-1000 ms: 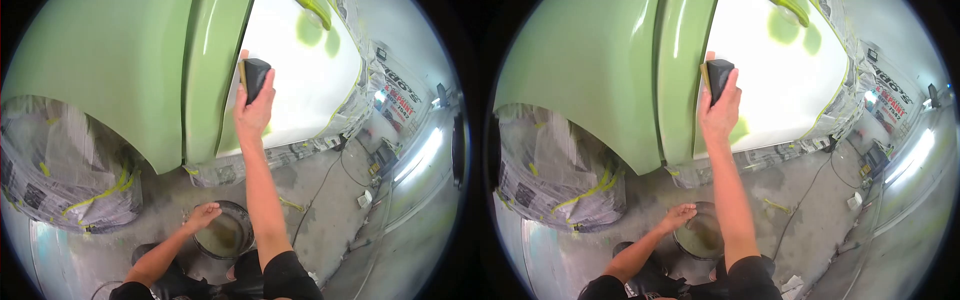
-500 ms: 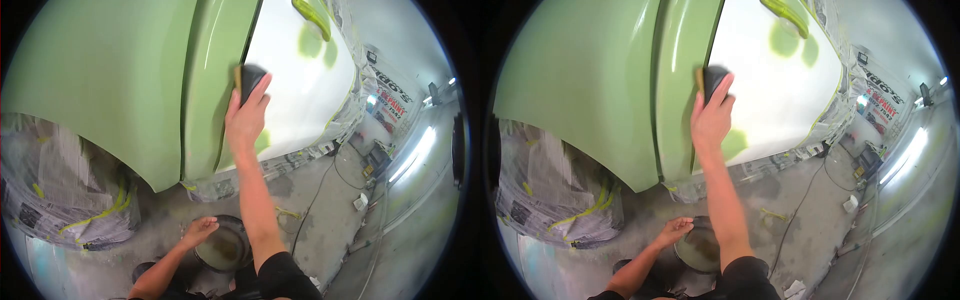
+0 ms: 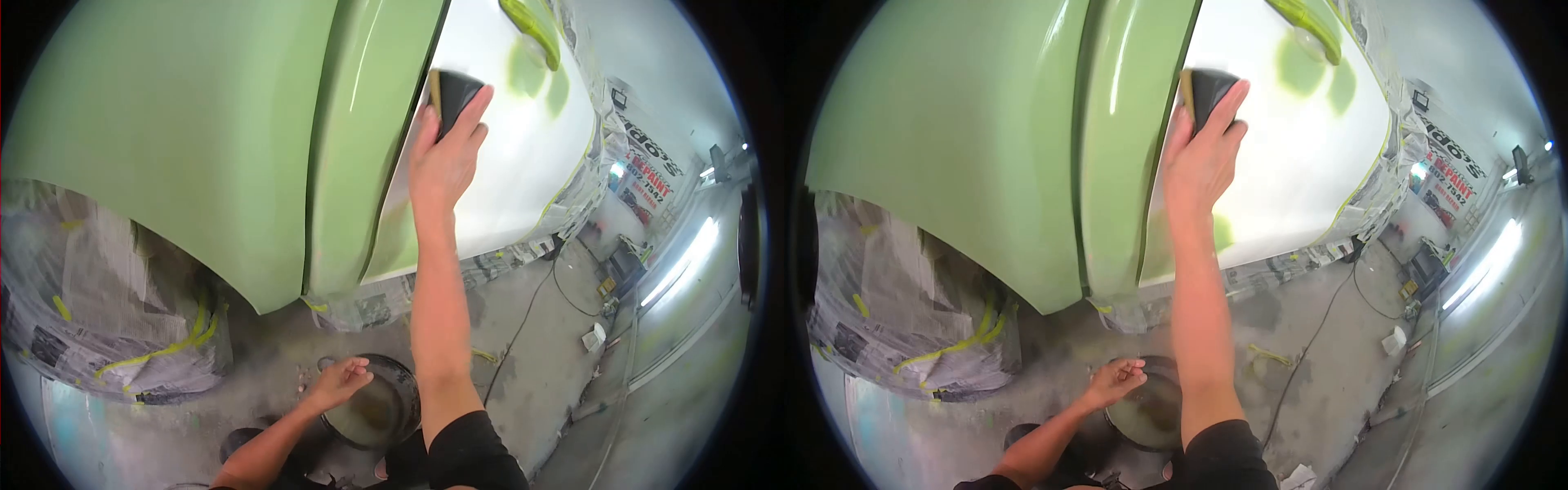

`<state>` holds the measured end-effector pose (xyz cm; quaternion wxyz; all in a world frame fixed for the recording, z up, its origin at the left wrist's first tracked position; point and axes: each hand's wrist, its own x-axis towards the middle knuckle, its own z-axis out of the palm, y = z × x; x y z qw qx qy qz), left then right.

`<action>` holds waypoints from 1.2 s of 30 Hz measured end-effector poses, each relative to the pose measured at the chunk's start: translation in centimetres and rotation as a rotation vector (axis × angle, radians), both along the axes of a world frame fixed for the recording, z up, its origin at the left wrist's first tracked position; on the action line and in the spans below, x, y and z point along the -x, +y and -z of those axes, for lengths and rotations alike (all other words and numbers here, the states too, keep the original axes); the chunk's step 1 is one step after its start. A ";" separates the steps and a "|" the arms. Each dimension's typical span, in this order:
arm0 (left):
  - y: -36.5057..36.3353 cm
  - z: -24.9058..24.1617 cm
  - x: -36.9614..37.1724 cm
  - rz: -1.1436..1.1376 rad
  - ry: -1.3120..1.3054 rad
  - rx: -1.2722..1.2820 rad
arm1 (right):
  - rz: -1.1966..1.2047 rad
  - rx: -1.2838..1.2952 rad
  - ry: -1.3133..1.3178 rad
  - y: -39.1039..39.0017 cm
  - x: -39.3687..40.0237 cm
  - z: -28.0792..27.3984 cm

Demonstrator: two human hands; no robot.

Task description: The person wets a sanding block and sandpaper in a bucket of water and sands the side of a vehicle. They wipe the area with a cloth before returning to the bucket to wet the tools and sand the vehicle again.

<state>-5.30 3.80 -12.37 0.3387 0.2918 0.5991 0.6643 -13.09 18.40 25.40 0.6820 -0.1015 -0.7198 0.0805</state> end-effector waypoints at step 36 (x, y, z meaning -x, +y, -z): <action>1.3 0.0 -0.3 0.016 -0.053 -0.020 | 0.006 -0.008 0.017 2.2 0.0 0.3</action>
